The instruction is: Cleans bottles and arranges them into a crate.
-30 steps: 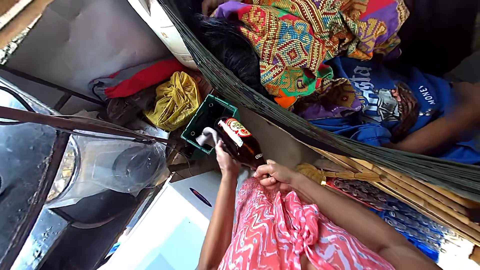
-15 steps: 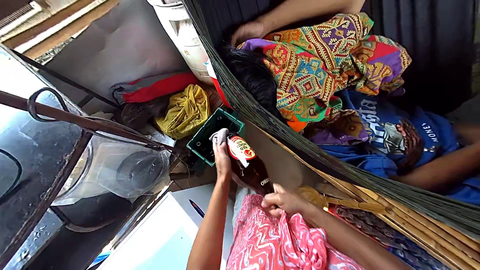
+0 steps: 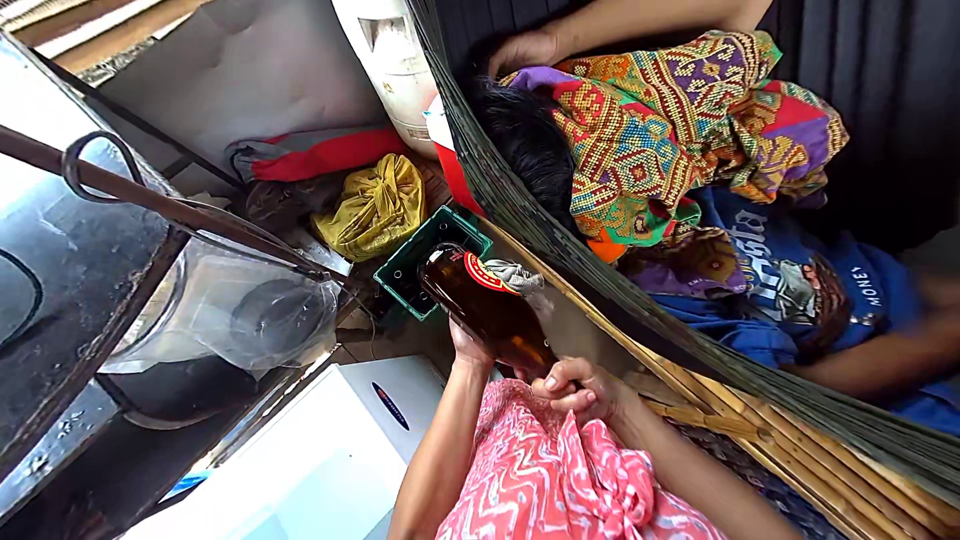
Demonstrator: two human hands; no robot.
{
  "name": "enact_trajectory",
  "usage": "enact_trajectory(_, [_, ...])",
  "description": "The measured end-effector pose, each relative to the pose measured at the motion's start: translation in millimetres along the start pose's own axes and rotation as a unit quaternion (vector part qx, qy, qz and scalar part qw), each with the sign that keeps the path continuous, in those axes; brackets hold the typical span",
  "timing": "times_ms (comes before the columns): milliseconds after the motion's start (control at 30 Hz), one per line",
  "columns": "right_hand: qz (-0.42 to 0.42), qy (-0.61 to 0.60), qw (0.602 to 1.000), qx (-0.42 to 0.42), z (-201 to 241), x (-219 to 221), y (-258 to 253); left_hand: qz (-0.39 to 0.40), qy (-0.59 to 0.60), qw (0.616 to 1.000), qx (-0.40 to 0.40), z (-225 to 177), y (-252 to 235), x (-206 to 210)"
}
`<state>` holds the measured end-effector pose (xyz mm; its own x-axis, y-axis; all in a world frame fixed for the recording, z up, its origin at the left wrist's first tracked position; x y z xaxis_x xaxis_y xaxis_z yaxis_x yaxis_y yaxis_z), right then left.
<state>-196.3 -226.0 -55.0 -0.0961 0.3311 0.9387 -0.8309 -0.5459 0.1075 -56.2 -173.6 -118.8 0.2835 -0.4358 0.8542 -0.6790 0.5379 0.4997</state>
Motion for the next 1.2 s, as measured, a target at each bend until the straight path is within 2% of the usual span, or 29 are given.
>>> enact_trajectory(33, [-0.039, 0.042, 0.998, 0.01, 2.2, -3.4, 1.8, 0.0, 0.006, 1.0, -0.006, -0.6, 1.2, 0.5])
enact_trajectory(67, [-0.117, 0.121, 0.985, 0.023, 5.8, -7.4, 4.7, 0.002, 0.008, 1.0, -0.006, -3.5, 2.4, 0.7])
enact_trajectory(100, [-0.215, 0.231, 0.948, 0.037, 12.3, -10.1, 8.0, -0.006, 0.004, 1.0, 0.001, -7.8, 4.4, 2.2])
enact_trajectory(167, [-0.366, 0.425, 0.825, 0.066, 28.0, -13.5, 13.1, -0.013, -0.017, 0.999, 0.032, -18.5, 7.3, 10.6])
enact_trajectory(200, [-0.416, 0.497, 0.757, 0.076, 32.9, -16.5, 12.8, -0.011, -0.026, 0.998, 0.049, -22.7, 8.5, 15.6])
enact_trajectory(233, [-0.448, 0.542, 0.707, 0.074, 34.4, -20.3, 10.8, -0.015, -0.045, 0.997, 0.068, -26.0, 11.2, 19.9])
enact_trajectory(267, [-0.463, 0.56, 0.685, 0.055, 33.8, -23.4, 7.3, -0.022, -0.077, 0.993, 0.09, -28.3, 15.4, 24.4])
enact_trajectory(300, [-0.468, 0.556, 0.686, 0.033, 33.2, -25.1, 3.5, -0.033, -0.124, 0.984, 0.122, -29.5, 20.5, 30.1])
enact_trajectory(333, [-0.468, 0.534, 0.705, 0.016, 32.3, -25.6, -0.3, -0.05, -0.183, 0.969, 0.16, -30.2, 27.4, 36.1])
enact_trajectory(400, [-0.467, 0.446, 0.764, 0.005, 26.4, -20.4, -7.8, -0.094, -0.33, 0.908, 0.242, -26.4, 46.8, 42.6])
enact_trajectory(433, [-0.462, 0.401, 0.79, 0.015, 22.8, -16.8, -11.5, -0.094, -0.413, 0.857, 0.293, -21.1, 56.5, 42.9])
enact_trajectory(467, [-0.455, 0.374, 0.807, 0.027, 20.3, -14.2, -14.5, -0.038, -0.485, 0.808, 0.331, -14.2, 66.8, 41.4])
enact_trajectory(500, [-0.447, 0.364, 0.816, 0.039, 18.6, -12.5, -16.7, 0.044, -0.551, 0.745, 0.373, -7.0, 76.1, 41.8])
enact_trajectory(533, [-0.437, 0.364, 0.821, 0.046, 16.8, -11.9, -18.1, 0.091, -0.617, 0.658, 0.422, -1.2, 80.8, 44.3])
enact_trajectory(600, [-0.424, 0.375, 0.823, 0.051, 14.2, -13.7, -18.4, 0.105, -0.693, 0.534, 0.472, -1.8, 79.5, 48.5])
enact_trajectory(633, [-0.422, 0.383, 0.821, 0.044, 14.1, -14.7, -18.0, 0.101, -0.713, 0.502, 0.479, -8.9, 75.0, 52.4])
enact_trajectory(667, [-0.418, 0.393, 0.819, 0.031, 13.7, -14.2, -17.0, 0.093, -0.723, 0.489, 0.479, -19.6, 69.2, 57.9])
enact_trajectory(733, [-0.401, 0.423, 0.812, 0.009, 12.9, -11.2, -12.6, 0.074, -0.741, 0.495, 0.448, -48.2, 53.8, 71.4])
enact_trajectory(800, [-0.381, 0.462, 0.801, 0.015, 12.6, -5.5, -5.1, 0.052, -0.765, 0.528, 0.365, -83.2, 34.9, 87.4])
enact_trajectory(833, [-0.374, 0.474, 0.797, 0.018, 11.0, -2.8, -1.1, 0.038, -0.766, 0.569, 0.297, -101.3, 26.3, 94.2])
enact_trajectory(900, [-0.356, 0.473, 0.805, 0.017, 5.8, 1.2, 8.5, 0.03, -0.714, 0.684, 0.143, -125.5, 10.5, 97.4])
enact_trajectory(967, [-0.338, 0.431, 0.836, 0.009, -0.6, 2.9, 15.4, 0.089, -0.623, 0.777, -0.012, -125.7, 2.4, 89.1])
enact_trajectory(1000, [-0.333, 0.401, 0.853, 0.011, -1.5, 3.9, 15.8, 0.112, -0.57, 0.812, -0.051, -122.0, -0.3, 83.4])
enact_trajectory(1033, [-0.332, 0.369, 0.868, 0.016, -2.1, 4.5, 14.4, 0.12, -0.524, 0.841, -0.052, -117.2, -1.9, 78.7])
enact_trajectory(1100, [-0.331, 0.313, 0.89, 0.029, -3.4, 3.7, 10.4, 0.091, -0.454, 0.886, 0.019, -105.7, -3.6, 66.2])
enact_trajectory(1200, [-0.307, 0.259, 0.914, 0.059, -2.3, 2.2, 4.1, -0.007, -0.433, 0.888, 0.157, -101.8, -16.0, 40.9])
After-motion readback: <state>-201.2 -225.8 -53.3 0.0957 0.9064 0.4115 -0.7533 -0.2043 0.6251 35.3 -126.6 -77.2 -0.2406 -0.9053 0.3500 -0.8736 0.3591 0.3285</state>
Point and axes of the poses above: each hand's wrist, its own y-axis away from the middle knuckle, its own x-axis out of the palm, z = x × y, the point moved 6 cm from there along -y, towards the middle knuckle, and after that the axes turned 5 degrees about y, right-handed, at the moved point
